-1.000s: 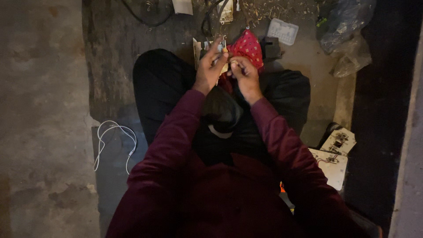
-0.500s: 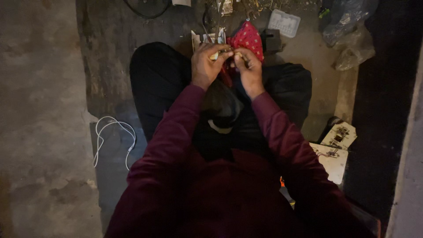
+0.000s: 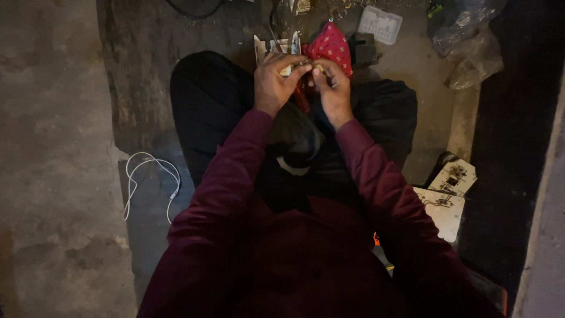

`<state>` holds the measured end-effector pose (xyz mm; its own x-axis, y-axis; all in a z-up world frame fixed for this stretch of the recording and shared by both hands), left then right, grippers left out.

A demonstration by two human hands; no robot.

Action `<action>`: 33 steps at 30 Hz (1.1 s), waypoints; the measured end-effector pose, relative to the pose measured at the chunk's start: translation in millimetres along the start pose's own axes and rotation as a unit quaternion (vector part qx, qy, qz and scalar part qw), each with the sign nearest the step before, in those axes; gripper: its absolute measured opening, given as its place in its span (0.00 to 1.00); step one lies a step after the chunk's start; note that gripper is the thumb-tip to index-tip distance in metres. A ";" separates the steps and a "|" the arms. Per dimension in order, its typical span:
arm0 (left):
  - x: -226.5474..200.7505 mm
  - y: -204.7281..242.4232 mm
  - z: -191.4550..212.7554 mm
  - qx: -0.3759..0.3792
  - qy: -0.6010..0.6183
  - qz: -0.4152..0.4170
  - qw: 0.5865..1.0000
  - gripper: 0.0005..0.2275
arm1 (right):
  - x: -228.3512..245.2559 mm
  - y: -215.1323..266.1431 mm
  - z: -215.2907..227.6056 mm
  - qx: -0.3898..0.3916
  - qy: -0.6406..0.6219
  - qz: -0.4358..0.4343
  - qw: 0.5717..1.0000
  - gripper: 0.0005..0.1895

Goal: The person sits on the floor and uses a screwdriver to disassemble a white electrical socket. They remove internal components and wipe them with a red cloth. The person then reassembles the socket and continues to manipulate the parts.

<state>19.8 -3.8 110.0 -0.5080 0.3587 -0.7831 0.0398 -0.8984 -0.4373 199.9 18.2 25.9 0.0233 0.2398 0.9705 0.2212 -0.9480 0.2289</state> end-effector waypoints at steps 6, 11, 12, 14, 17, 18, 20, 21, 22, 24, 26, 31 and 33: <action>2.3 1.1 -1.2 0.005 -0.010 0.010 1.000 0.11 | 16.6 8.0 4.6 -0.091 0.118 0.148 0.978 0.09; 4.0 2.3 -3.7 0.008 0.003 0.005 1.000 0.11 | 24.3 14.4 -1.3 -0.109 0.109 0.078 0.985 0.12; 4.8 2.3 -4.4 0.010 0.004 0.008 1.000 0.11 | 26.9 15.6 -2.7 -0.110 0.113 0.069 0.985 0.13; 6.6 2.8 -4.8 0.013 0.005 0.014 1.000 0.11 | 34.6 17.9 -5.4 -0.095 0.117 0.086 0.985 0.13; 9.6 3.6 -6.0 0.017 -0.015 0.029 0.999 0.12 | 39.7 19.4 -7.4 -0.084 0.126 0.096 0.984 0.13; 10.2 3.6 -6.4 0.017 -0.013 0.028 0.999 0.12 | 40.1 19.5 -7.2 -0.082 0.130 0.096 0.983 0.14; 11.9 3.5 -6.9 0.017 -0.010 0.027 0.999 0.12 | 38.6 17.3 -8.0 -0.083 0.120 0.090 0.985 0.15; 12.9 3.7 -7.1 0.016 -0.013 0.029 0.999 0.12 | 37.7 16.9 -7.9 -0.084 0.115 0.086 0.986 0.15; 14.2 3.5 -7.1 0.016 -0.017 0.030 0.999 0.13 | 37.9 16.9 -8.2 -0.083 0.119 0.092 0.985 0.15; 16.0 3.6 -8.1 0.021 -0.022 0.032 0.999 0.12 | 38.8 18.0 -8.3 -0.079 0.129 0.102 0.983 0.15; 16.7 4.1 -9.8 0.030 -0.025 0.033 0.999 0.12 | 38.3 17.9 -8.1 -0.078 0.120 0.088 0.986 0.15; 16.1 3.5 -10.1 0.026 -0.027 0.029 0.999 0.11 | 39.6 19.1 -8.2 -0.072 0.120 0.082 0.987 0.16; 15.7 3.9 -9.7 0.028 -0.019 0.029 0.999 0.11 | 39.1 18.3 -9.4 -0.071 0.098 0.091 0.988 0.15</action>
Point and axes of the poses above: each hand's wrist, its own y-axis away from the middle knuckle, its own z-axis out of the back of the hand, x = y × z, the point moved 5 cm from there along -y, towards the middle knuckle, and after that the axes turned 11 degrees about -z, right-handed, at the moved point
